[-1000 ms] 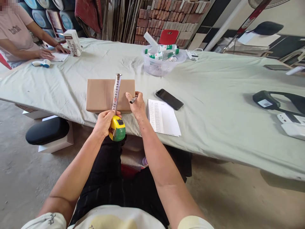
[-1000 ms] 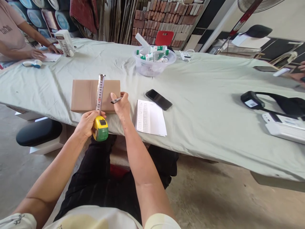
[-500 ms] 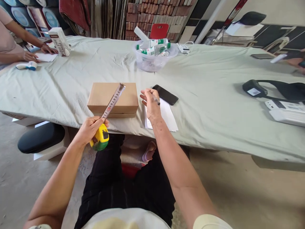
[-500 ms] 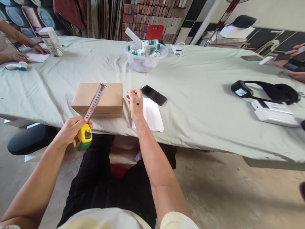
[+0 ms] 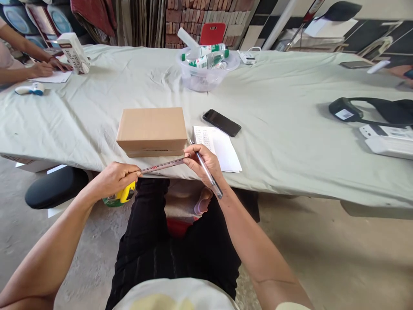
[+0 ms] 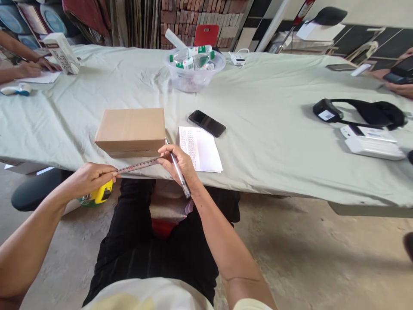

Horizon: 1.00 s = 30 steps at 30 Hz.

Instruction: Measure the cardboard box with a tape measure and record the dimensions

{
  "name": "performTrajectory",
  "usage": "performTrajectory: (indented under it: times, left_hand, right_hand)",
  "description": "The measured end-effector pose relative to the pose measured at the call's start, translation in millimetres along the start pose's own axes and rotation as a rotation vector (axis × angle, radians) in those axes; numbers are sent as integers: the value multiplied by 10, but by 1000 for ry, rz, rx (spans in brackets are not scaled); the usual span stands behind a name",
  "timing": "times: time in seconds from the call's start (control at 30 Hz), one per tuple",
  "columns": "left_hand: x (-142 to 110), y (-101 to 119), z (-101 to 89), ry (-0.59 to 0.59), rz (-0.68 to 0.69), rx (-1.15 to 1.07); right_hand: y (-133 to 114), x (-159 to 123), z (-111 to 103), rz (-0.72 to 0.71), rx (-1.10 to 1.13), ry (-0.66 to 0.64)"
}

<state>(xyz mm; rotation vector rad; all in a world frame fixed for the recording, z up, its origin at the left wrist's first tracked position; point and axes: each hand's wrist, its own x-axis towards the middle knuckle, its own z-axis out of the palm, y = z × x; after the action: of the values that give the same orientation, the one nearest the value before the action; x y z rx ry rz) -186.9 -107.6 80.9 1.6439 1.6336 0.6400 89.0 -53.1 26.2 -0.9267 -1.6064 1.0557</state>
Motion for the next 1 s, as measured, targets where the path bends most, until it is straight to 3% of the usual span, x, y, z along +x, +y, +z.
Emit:
performTrajectory:
  times: [0.1, 0.3, 0.43, 0.57, 0.73, 0.87, 1.0]
  left_hand:
    - [-5, -29, 35, -190, 127, 214]
    - [25, -183, -130, -158, 176, 399]
    - [51, -237, -296, -179, 74, 498]
    - [139, -234, -370, -125, -38, 520]
    - [207, -242, -384, -46, 12, 562]
    - [148, -232, -372, -64, 20, 558]
    - [87, -230, -355, -113, 45, 591]
  right_hand:
    - [47, -39, -33, 33, -4, -7]
    - [118, -12, -136, 29, 28, 51]
    - [138, 2, -71, -14, -83, 26]
    - [174, 7, 60, -6, -157, 224]
    - [212, -31, 117, -23, -122, 385]
    - [199, -85, 80, -154, -113, 263]
    - [178, -115, 46, -172, -152, 113]
